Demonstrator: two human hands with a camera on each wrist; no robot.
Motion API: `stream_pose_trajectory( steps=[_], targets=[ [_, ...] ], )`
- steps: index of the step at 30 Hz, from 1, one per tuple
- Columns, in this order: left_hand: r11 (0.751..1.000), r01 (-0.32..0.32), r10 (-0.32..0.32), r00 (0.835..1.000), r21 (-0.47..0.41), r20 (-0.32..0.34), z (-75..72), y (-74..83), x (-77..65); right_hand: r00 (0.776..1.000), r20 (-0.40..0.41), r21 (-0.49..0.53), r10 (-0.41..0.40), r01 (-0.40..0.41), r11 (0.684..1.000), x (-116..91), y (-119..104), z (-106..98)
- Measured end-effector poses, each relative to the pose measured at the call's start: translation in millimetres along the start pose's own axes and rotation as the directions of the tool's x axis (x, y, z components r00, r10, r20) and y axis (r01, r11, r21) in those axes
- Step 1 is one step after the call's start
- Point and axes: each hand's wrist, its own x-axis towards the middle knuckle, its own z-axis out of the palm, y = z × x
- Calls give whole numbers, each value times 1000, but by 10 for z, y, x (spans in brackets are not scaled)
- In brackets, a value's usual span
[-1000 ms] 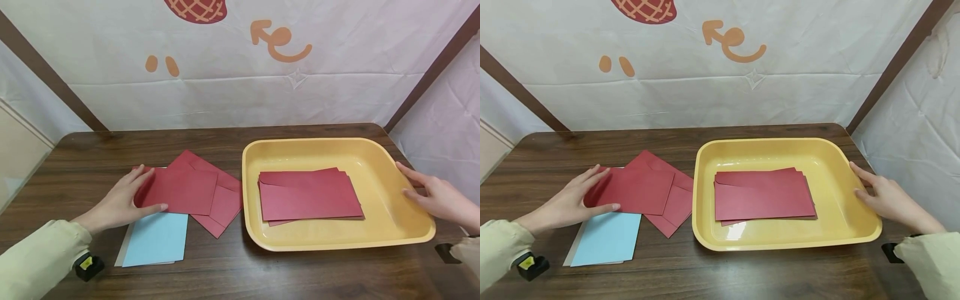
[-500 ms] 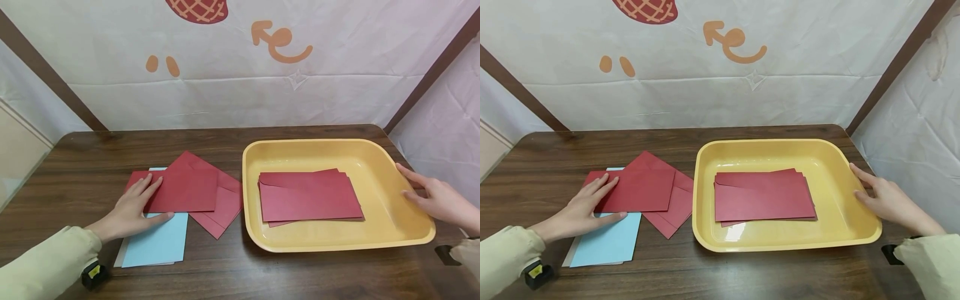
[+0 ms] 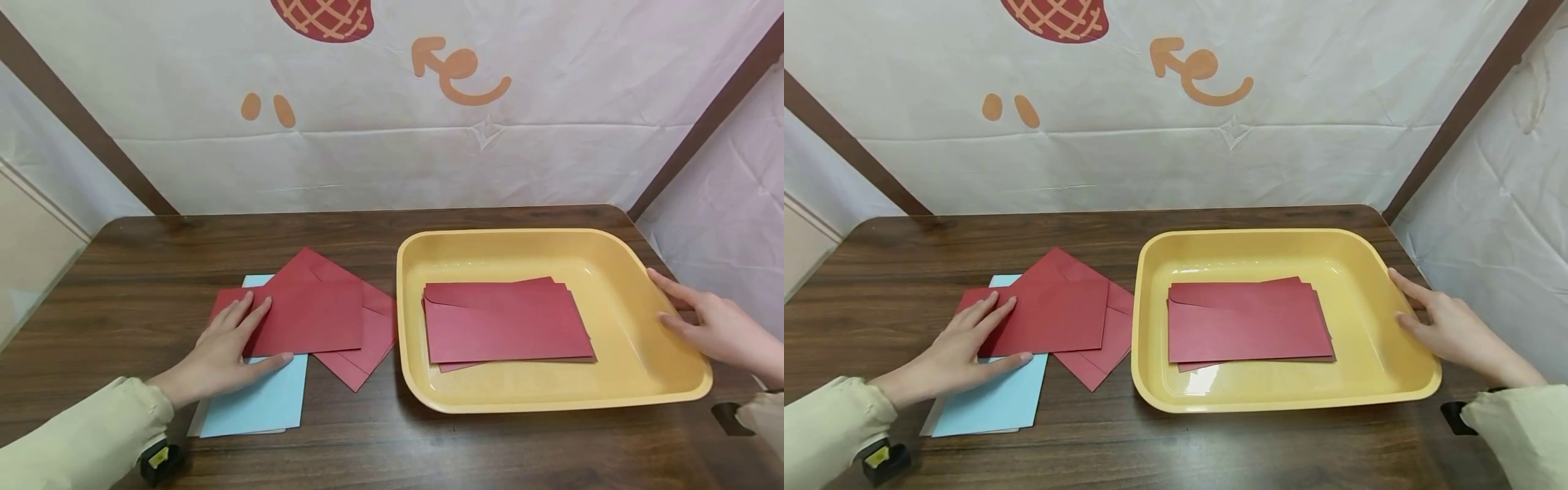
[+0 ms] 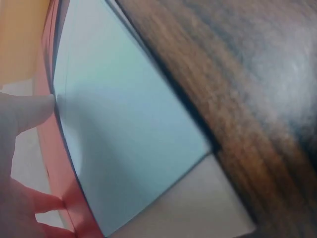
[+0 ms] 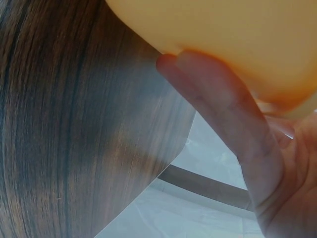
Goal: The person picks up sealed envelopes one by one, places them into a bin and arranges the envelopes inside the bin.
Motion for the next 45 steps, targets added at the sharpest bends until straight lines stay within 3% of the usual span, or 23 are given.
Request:
stream_pose_trajectory(
  steps=[4,8,10,13,17,20,26,33,40,45],
  targets=[
    [1000,-3,1,997,-30,-78,-73,23,18,1000,-1,-11,-2,2,1000,4,0,-5],
    [995,86,-93,985,-50,-145,-192,5,62,1000,-2,-17,1,-1,1000,7,-1,-6],
    [984,172,-178,976,-53,-127,-244,-22,85,1000,-1,-16,3,-3,1000,7,-2,-5],
    [957,286,-289,956,-48,-45,-295,-74,120,1000,-2,-19,2,-2,1000,5,-3,-3],
    [933,359,-358,932,-19,53,-310,-125,151,1000,1,-18,3,-3,1000,7,-7,-2],
    [930,368,-367,927,-9,74,-302,-145,164,1000,2,-5,8,-8,1000,5,-8,-4],
    [934,356,-354,933,-24,68,-301,-178,192,1000,4,-1,16,-16,1000,5,-19,-12],
    [920,387,-381,920,-56,94,-327,-201,205,999,17,-3,32,-32,999,12,-19,-7],
    [935,342,-333,937,-94,100,-395,-261,215,999,13,21,33,-33,999,0,3,-2],
    [933,337,-325,939,-123,111,-410,-285,223,999,17,21,30,-30,999,6,-1,2]
  ],
)
